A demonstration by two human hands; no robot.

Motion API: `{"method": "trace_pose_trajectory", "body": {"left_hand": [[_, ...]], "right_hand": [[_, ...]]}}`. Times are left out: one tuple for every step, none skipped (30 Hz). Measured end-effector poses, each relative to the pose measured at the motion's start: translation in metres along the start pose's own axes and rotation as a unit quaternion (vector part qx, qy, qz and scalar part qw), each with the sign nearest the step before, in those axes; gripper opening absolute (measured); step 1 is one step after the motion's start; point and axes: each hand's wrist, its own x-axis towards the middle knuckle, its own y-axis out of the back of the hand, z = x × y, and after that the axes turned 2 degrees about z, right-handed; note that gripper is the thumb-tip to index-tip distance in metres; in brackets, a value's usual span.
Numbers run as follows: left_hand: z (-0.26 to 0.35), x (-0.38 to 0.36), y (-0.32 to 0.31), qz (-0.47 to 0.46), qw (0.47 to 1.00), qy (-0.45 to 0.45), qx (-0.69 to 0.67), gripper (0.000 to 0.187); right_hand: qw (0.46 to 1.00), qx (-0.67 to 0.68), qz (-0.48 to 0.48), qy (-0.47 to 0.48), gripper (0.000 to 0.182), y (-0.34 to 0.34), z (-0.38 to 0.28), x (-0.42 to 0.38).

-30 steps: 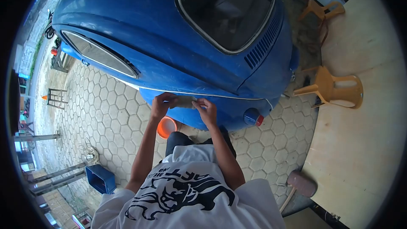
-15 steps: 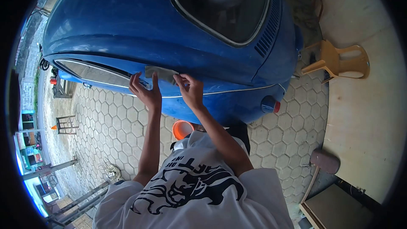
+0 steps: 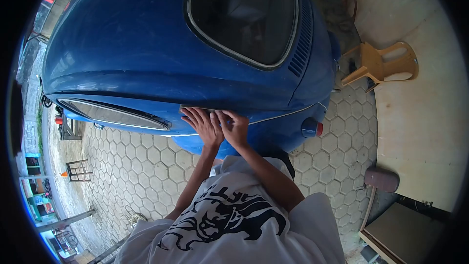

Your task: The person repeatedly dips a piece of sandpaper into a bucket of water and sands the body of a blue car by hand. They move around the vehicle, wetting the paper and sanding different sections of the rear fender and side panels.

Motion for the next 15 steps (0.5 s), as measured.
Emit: {"method": "trace_pose_trajectory", "body": {"left_hand": [[0.004,-0.007,-0.006,-0.006,1.000,0.005,0.006,0.073],[0.006,-0.014,-0.015,-0.004,1.000,0.001,0.000,0.071],[0.008,-0.021,-0.020,-0.031,0.999,0.001,0.019,0.070],[0.009,-0.029,-0.023,-0.059,0.998,0.000,0.038,0.069],[0.009,-0.036,-0.026,-0.086,0.995,-0.001,0.057,0.068],[0.010,-0.038,-0.024,-0.101,0.993,0.007,0.066,0.063],[0.009,-0.040,-0.020,-0.093,0.992,-0.004,0.081,0.060],[0.007,-0.042,-0.014,-0.085,0.992,-0.016,0.096,0.057],[0.005,-0.039,-0.006,-0.078,0.990,-0.030,0.111,0.053],[0.004,-0.034,0.003,-0.057,0.993,-0.041,0.099,0.049],[0.001,-0.028,0.013,-0.037,0.994,-0.054,0.087,0.045],[-0.001,-0.023,0.021,-0.017,0.995,-0.066,0.074,0.042],[-0.005,-0.018,0.027,-0.016,0.995,-0.077,0.067,0.039],[-0.010,-0.013,0.032,-0.016,0.994,-0.087,0.060,0.037],[-0.013,-0.004,0.036,-0.013,0.994,-0.098,0.052,0.035]], "right_hand": [[1.000,-0.011,0.008,0.000,0.012,0.006,0.012,-0.002],[1.000,-0.023,0.015,0.001,0.012,0.011,0.023,-0.003],[0.999,-0.033,0.022,0.003,0.013,0.016,0.034,-0.004],[0.999,-0.025,0.008,-0.020,0.015,0.023,0.040,-0.004],[0.999,-0.025,0.008,-0.038,0.017,0.028,0.045,-0.006],[0.998,-0.024,0.008,-0.057,0.020,0.031,0.044,-0.007],[0.997,-0.023,0.008,-0.077,0.022,0.033,0.044,-0.008],[0.991,-0.027,-0.015,-0.130,0.025,0.036,0.044,-0.009],[0.982,-0.030,-0.037,-0.184,0.028,0.039,0.032,-0.008],[0.969,-0.032,-0.056,-0.237,0.031,0.041,0.019,-0.006],[0.953,-0.004,-0.095,-0.288,0.033,0.041,0.008,-0.003],[0.932,0.024,-0.132,-0.338,0.035,0.041,-0.004,-0.001],[0.905,0.051,-0.169,-0.387,0.037,0.040,-0.009,-0.001],[0.894,0.126,-0.204,-0.378,0.035,0.037,-0.003,-0.002],[0.897,0.166,-0.196,-0.360,0.034,0.030,-0.003,-0.001]]}}
